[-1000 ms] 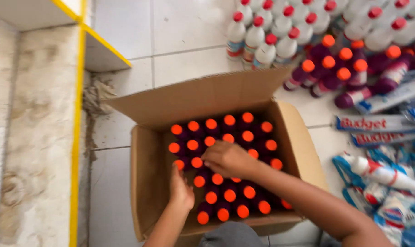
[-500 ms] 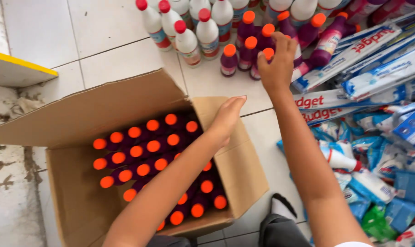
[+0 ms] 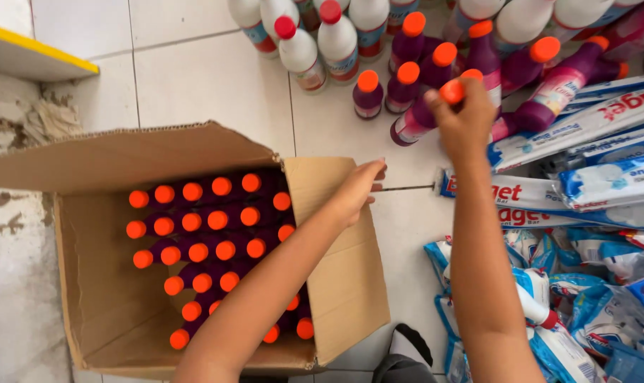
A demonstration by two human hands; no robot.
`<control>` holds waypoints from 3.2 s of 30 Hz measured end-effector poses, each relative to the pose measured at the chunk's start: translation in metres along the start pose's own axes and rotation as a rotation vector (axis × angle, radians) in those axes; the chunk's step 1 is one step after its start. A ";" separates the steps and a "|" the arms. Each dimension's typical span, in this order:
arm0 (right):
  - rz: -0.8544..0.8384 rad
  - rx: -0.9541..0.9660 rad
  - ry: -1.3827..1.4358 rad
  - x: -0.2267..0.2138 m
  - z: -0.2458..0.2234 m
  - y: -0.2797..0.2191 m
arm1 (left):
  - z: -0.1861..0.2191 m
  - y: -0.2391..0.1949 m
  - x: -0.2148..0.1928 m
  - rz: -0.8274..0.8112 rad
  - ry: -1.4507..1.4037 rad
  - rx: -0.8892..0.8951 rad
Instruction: The person places purple bottles into a cardboard box and arranges them in rows.
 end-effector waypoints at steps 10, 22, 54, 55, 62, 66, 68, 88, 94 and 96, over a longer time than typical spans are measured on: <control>0.014 -0.238 0.498 -0.039 -0.172 0.034 | 0.038 -0.174 -0.079 -0.263 -0.513 0.205; -0.460 -0.657 0.676 0.148 -0.485 -0.025 | -0.111 -0.348 -0.320 0.338 -0.548 0.098; -0.863 -0.486 0.895 0.153 -0.384 -0.027 | -0.032 -0.320 -0.259 0.709 0.196 0.573; -0.654 -0.481 0.896 0.130 -0.355 -0.003 | -0.013 -0.322 -0.230 0.584 0.193 0.693; 0.015 -0.077 0.050 0.102 -0.109 0.042 | 0.046 -0.166 -0.095 0.085 0.143 0.476; -0.265 0.030 -0.285 0.119 -0.068 0.024 | 0.043 -0.050 -0.061 0.015 -0.050 0.389; -0.334 0.071 -0.249 0.127 -0.056 0.019 | 0.050 -0.022 -0.054 -0.004 -0.123 0.399; -0.026 -0.206 1.074 -0.036 -0.210 0.040 | 0.037 -0.241 -0.094 -0.878 -0.561 0.123; -0.288 0.037 1.545 0.014 -0.234 0.015 | 0.003 -0.289 -0.130 -0.725 -0.625 0.156; -0.340 0.011 1.681 0.029 -0.253 0.008 | -0.012 -0.305 -0.144 -0.672 -0.660 0.145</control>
Point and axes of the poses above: each hand's wrist, its own y-axis towards the middle knuckle, its own x-axis out of the palm, z = x × y, the point moved 5 cm from there along y, towards the middle knuckle, and after that the axes turned 13 degrees about -x, right-handed, at the moved point
